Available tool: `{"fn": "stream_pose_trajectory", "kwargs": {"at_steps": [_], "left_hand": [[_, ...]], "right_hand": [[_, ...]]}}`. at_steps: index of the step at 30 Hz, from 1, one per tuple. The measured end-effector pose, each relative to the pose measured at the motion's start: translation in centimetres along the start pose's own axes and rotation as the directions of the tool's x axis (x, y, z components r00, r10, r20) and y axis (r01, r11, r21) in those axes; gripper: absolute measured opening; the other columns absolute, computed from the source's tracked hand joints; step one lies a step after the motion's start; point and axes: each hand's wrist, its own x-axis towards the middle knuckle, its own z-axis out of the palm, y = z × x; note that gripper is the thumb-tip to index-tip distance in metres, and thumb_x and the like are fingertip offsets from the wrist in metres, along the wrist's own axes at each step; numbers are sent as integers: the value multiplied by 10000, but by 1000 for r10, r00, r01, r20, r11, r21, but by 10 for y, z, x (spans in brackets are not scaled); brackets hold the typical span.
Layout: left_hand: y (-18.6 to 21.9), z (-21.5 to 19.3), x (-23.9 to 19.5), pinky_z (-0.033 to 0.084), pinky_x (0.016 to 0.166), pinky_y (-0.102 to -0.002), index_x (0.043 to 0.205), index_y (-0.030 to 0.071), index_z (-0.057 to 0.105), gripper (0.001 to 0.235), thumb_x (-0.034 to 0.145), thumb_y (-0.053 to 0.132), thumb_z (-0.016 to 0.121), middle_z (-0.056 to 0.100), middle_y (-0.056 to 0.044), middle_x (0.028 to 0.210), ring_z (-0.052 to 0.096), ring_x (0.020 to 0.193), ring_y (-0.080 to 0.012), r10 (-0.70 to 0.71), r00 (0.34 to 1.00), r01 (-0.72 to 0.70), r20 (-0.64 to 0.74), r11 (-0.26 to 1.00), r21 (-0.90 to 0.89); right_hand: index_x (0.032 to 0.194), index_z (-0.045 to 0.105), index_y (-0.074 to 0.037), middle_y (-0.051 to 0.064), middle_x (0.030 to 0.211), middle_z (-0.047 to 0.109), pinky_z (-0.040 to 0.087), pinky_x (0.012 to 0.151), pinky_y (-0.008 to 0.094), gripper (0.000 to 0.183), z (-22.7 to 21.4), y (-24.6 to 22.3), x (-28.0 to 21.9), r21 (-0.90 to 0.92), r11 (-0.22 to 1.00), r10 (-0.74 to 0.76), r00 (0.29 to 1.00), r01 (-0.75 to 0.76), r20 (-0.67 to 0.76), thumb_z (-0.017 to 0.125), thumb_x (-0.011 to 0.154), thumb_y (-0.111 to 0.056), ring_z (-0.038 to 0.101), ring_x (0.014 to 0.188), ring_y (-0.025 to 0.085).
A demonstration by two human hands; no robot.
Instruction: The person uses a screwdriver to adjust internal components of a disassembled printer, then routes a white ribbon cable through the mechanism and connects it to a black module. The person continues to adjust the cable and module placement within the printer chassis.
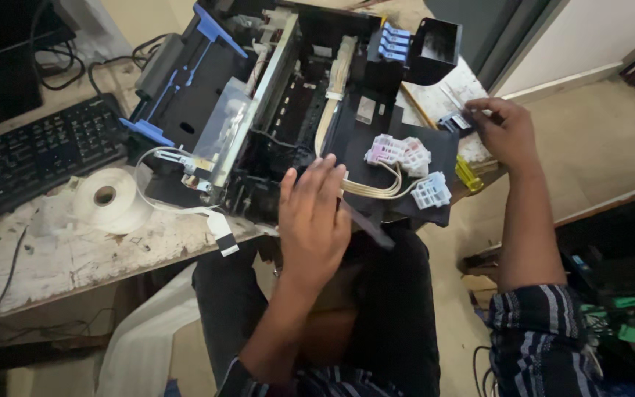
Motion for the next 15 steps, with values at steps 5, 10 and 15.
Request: {"fn": "stream_pose_trajectory", "kwargs": {"at_steps": [5, 10, 15], "left_hand": [[-11, -18, -5, 357, 1239, -538, 1340, 15, 597, 411, 934, -6, 657, 623, -179, 1420, 594, 1384, -337, -28, 999, 29, 20, 998, -51], [-21, -32, -14, 367, 1233, -544, 1364, 6, 577, 431, 953, 39, 702, 612, -181, 1448, 562, 1426, -346, -6, 999, 7, 52, 1000, -28], [-19, -32, -32, 328, 1219, -560, 1366, -14, 547, 525, 962, 208, 800, 580, -211, 1453, 506, 1435, -406, -19, 999, 24, -33, 985, 169]], "right_hand": [[1191, 783, -92, 92, 1045, 737, 518, 737, 278, 202, 4, 7, -1, 18, 1000, -21, 999, 21, -40, 714, 1011, -34, 650, 808, 130], [1198, 772, -58, 118, 1192, 738, 530, 917, 333, 185, 3, -1, -4, 0, 994, -109, 986, 110, -128, 719, 1025, -20, 688, 1042, 207], [1292, 717, -47, 158, 1380, 702, 485, 1154, 385, 310, -4, -42, -4, 18, 982, -188, 980, 190, -61, 770, 993, -112, 654, 1316, 288]]}}
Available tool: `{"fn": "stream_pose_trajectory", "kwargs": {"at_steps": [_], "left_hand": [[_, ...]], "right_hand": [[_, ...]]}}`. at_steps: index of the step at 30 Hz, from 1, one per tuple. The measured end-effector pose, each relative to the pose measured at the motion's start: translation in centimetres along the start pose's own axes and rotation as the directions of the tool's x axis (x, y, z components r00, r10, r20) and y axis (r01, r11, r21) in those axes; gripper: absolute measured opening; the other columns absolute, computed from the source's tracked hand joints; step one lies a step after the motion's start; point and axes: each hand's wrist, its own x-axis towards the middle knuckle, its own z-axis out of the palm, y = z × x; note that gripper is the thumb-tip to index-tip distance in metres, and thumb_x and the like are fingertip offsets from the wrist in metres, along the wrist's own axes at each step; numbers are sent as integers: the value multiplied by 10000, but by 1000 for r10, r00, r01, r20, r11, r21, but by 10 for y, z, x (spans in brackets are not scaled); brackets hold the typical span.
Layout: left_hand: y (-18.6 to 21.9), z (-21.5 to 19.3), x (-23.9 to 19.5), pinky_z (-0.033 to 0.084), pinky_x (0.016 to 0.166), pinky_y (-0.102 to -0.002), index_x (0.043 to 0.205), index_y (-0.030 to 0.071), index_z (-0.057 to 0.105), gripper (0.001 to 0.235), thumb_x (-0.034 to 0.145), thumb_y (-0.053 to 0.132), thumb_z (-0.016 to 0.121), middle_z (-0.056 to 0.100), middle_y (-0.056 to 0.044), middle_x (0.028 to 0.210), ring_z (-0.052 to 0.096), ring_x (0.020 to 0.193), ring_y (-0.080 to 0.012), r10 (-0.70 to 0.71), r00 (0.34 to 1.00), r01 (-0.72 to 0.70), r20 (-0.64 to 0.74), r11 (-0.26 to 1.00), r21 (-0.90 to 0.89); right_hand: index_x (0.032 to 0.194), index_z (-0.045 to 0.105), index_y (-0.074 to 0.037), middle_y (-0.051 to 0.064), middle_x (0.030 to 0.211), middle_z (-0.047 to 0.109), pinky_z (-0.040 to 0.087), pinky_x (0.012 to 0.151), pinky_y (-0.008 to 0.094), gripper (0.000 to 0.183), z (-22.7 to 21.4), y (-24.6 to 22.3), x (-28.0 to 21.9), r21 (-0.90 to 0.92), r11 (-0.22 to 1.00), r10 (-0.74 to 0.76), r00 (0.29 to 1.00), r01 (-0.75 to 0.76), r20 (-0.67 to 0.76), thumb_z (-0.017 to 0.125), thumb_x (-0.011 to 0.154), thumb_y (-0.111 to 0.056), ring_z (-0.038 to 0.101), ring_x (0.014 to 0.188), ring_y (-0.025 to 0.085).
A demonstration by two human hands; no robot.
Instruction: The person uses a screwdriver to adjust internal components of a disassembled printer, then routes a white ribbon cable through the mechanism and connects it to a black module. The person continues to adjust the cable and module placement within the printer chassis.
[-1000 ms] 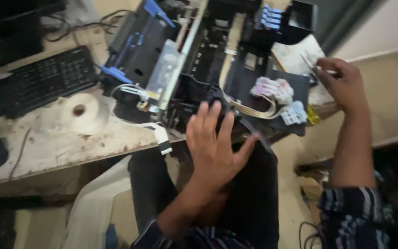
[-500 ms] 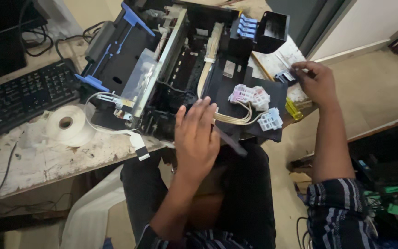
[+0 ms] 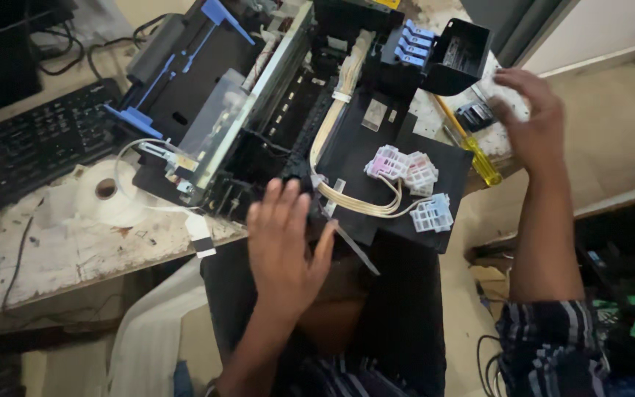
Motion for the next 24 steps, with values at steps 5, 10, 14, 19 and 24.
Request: {"fn": "stream_pose_trajectory", "kwargs": {"at_steps": [5, 10, 14, 19, 24], "left_hand": [[-1, 2, -22, 170, 1241, -571, 1377, -59, 562, 610, 967, 316, 814, 609, -201, 1439, 512, 1428, -414, -50, 999, 53, -21, 979, 196], [-6, 3, -37, 136, 1247, -579, 1367, -43, 598, 578, 985, 341, 799, 627, -174, 1442, 518, 1436, -389, -52, 999, 46, 14, 960, 276], [-6, 8, -49, 153, 1251, -596, 1364, -48, 608, 567, 991, 345, 775, 617, -185, 1464, 503, 1443, -394, -66, 996, 46, 60, 954, 295], [-2, 19, -54, 159, 1250, -603, 1348, -95, 603, 557, 1024, 344, 718, 605, -227, 1471, 479, 1460, -411, -85, 994, 56, 71, 939, 340], [-6, 12, -60, 138, 1238, -611, 1347, -151, 586, 560, 1052, 324, 614, 610, -265, 1450, 440, 1480, -458, -106, 990, 74, 96, 953, 295]], "right_hand": [[1503, 526, -67, 209, 1492, 555, 376, 1126, 443, 802, 21, -44, 27, -72, 983, 186, 887, -171, 423, 903, 855, -353, 496, 1399, 362], [1487, 552, -128, 163, 1455, 586, 402, 1085, 436, 830, 57, -61, 52, -140, 955, 298, 815, -263, 497, 910, 791, -405, 515, 1368, 328], [1376, 686, -93, 102, 1384, 723, 476, 1128, 383, 609, 76, -55, 58, 238, 939, 139, 908, -247, 395, 908, 855, -317, 637, 1318, 251], [1185, 738, -76, 51, 1165, 782, 571, 962, 352, 549, 66, -61, 55, 57, 976, 186, 940, -210, 287, 993, 735, -260, 746, 1071, 179], [1165, 743, -58, 73, 1124, 792, 598, 913, 345, 589, 39, -82, 27, 88, 981, 151, 967, -172, 207, 1010, 710, -320, 765, 1019, 181]]}}
